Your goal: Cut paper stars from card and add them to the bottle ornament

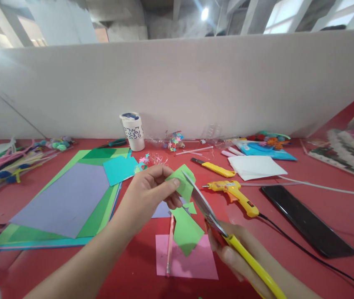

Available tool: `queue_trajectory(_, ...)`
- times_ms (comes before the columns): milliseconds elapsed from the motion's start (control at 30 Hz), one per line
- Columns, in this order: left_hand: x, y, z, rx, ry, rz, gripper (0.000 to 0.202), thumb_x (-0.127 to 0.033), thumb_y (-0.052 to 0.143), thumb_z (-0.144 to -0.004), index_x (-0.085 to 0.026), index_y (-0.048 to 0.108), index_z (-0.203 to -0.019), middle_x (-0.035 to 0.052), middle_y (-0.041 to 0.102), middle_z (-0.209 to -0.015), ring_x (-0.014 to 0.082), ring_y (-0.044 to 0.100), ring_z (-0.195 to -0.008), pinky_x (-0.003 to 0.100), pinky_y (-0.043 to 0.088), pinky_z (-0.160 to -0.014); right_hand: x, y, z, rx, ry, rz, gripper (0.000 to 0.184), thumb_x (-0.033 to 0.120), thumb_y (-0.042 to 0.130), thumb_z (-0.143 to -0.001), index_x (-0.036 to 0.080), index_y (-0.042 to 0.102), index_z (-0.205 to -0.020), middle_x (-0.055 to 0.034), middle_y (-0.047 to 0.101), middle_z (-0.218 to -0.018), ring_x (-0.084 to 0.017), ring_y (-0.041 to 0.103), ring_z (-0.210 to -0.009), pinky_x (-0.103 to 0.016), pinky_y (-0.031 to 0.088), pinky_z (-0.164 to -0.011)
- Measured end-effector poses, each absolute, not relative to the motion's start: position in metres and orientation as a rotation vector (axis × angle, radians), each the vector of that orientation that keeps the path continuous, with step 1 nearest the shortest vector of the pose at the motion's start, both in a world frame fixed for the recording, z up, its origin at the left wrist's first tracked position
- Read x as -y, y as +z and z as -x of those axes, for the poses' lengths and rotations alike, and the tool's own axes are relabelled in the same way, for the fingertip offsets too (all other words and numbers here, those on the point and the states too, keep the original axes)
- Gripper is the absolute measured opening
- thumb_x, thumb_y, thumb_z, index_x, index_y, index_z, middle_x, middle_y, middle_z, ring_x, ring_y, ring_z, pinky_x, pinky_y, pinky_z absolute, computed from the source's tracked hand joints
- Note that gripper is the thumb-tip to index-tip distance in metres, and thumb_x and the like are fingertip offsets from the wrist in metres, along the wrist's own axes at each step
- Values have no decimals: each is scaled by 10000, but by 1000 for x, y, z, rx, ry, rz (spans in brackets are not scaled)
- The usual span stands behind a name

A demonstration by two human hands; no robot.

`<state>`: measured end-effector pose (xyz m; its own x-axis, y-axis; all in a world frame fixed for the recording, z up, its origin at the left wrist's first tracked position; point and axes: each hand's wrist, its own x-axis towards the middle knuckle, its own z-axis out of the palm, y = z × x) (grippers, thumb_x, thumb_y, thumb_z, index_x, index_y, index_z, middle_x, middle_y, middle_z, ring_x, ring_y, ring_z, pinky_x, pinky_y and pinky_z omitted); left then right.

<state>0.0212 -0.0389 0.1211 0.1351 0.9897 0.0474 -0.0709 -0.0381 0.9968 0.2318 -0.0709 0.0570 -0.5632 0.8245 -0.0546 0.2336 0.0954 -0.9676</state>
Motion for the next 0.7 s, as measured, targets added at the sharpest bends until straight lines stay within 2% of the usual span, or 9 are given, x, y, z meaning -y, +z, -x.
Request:
queue_trajectory(200,41,121,-23,-1006,1141,-1247,111,-209,599,-799,-172,627,-698,-34,643,-553,83,599,-473,185,491,-479,67,54,-235,1881,1510,1025,569,774,417,-772,209,419,-704,70,330,-571,-74,270,-431,-238,205,-396)
queue_trajectory(400,45,121,-26,-1027,1176,-1195,142,-207,601,-799,-173,595,-661,-50,620,-516,58,557,-433,159,458,-454,66,54,-233,1820,1556,1030,357,529,570,-797,208,449,-697,46,365,-606,-100,324,-495,-236,246,-437)
queue_trajectory(500,47,121,-27,-1060,1183,-1191,147,-200,593,-797,-170,584,-654,-53,614,-515,52,548,-428,156,452,-455,66,54,-232,1814,1540,968,422,597,566,-780,216,422,-672,41,363,-609,-111,333,-520,-244,263,-455)
queue_trajectory(600,48,120,-32,-1084,1179,-1212,148,-193,590,-789,-169,567,-645,-54,602,-511,52,538,-426,160,448,-454,67,51,-232,1786,1547,899,511,713,473,-794,210,454,-710,50,360,-588,-95,302,-480,-231,241,-416)
queue_trajectory(700,50,117,-39,-1097,1205,-1197,145,-220,581,-798,-178,547,-663,-50,600,-519,65,538,-434,177,445,-451,71,45,-232,1729,1560,880,530,715,412,-840,199,486,-743,77,346,-517,-69,261,-406,-217,204,-377)
